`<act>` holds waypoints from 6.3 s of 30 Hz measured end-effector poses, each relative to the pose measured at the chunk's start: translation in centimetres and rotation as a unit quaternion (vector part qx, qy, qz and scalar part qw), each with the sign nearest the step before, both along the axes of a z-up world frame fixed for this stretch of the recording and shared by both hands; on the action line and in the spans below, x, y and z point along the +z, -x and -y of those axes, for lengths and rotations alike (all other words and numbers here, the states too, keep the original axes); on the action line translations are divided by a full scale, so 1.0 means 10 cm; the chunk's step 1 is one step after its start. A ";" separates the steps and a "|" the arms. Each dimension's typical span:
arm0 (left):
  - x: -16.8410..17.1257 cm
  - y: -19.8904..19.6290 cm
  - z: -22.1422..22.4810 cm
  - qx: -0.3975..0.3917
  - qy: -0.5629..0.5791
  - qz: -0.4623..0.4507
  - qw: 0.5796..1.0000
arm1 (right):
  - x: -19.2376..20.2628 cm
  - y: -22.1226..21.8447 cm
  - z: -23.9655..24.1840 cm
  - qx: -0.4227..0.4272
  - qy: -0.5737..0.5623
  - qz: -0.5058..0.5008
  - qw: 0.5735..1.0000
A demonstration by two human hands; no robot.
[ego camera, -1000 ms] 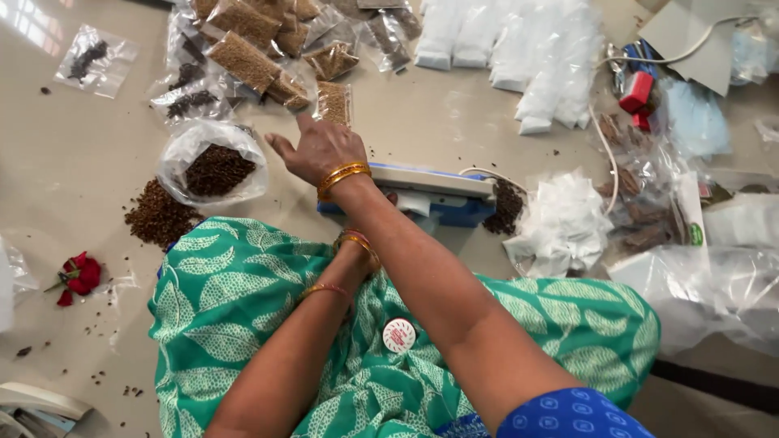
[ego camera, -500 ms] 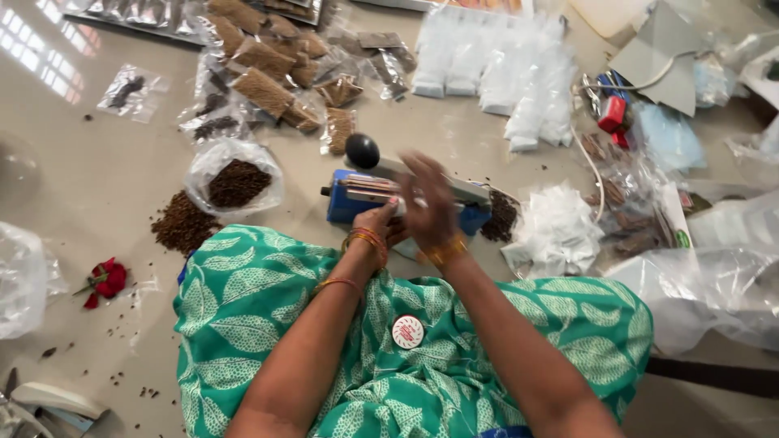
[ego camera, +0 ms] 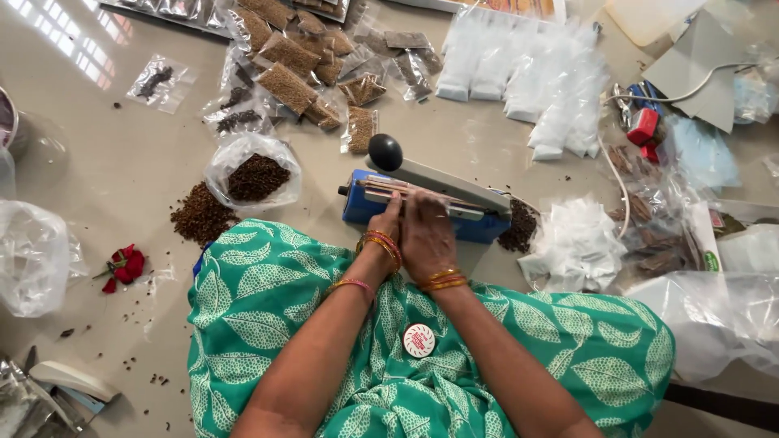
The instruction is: The person seals small plastic bags containing granular material using a manual heat sealer.
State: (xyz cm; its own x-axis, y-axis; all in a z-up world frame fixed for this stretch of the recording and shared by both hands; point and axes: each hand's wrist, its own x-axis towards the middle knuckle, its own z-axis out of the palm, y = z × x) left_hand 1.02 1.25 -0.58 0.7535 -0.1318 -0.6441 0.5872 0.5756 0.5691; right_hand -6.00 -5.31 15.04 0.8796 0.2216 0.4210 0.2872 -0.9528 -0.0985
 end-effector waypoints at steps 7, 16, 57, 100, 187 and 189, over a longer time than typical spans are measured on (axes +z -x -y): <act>0.46 0.10 -0.15 -0.029 0.015 -0.011 0.999 | -0.02 0.01 0.18 0.031 0.001 0.034 0.999; 1.29 0.54 -0.36 -0.121 0.060 0.145 0.980 | -0.11 0.28 0.95 -0.257 -0.379 -0.174 0.872; -0.31 0.14 -0.16 -0.069 -0.031 0.276 0.958 | -0.42 0.28 1.03 -0.025 -0.475 -0.235 0.848; 0.82 0.40 -0.39 -0.108 -0.082 0.246 0.960 | -0.47 0.11 0.87 -0.107 -0.623 -0.266 0.728; 0.08 0.02 0.03 -0.061 0.101 0.078 0.990 | 0.46 -0.55 -0.01 0.078 -0.485 -0.053 0.869; 0.69 0.13 -0.07 -0.108 0.103 -0.001 0.989 | 0.44 -0.22 0.24 0.037 -0.332 0.131 0.934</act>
State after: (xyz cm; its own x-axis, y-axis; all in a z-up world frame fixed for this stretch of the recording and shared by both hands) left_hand -0.31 1.95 6.29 0.6927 -0.4169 -0.5886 0.7095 0.5405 0.4521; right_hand -3.84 -7.71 19.43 0.7202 -0.1082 0.6853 0.4466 -0.6836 -0.5773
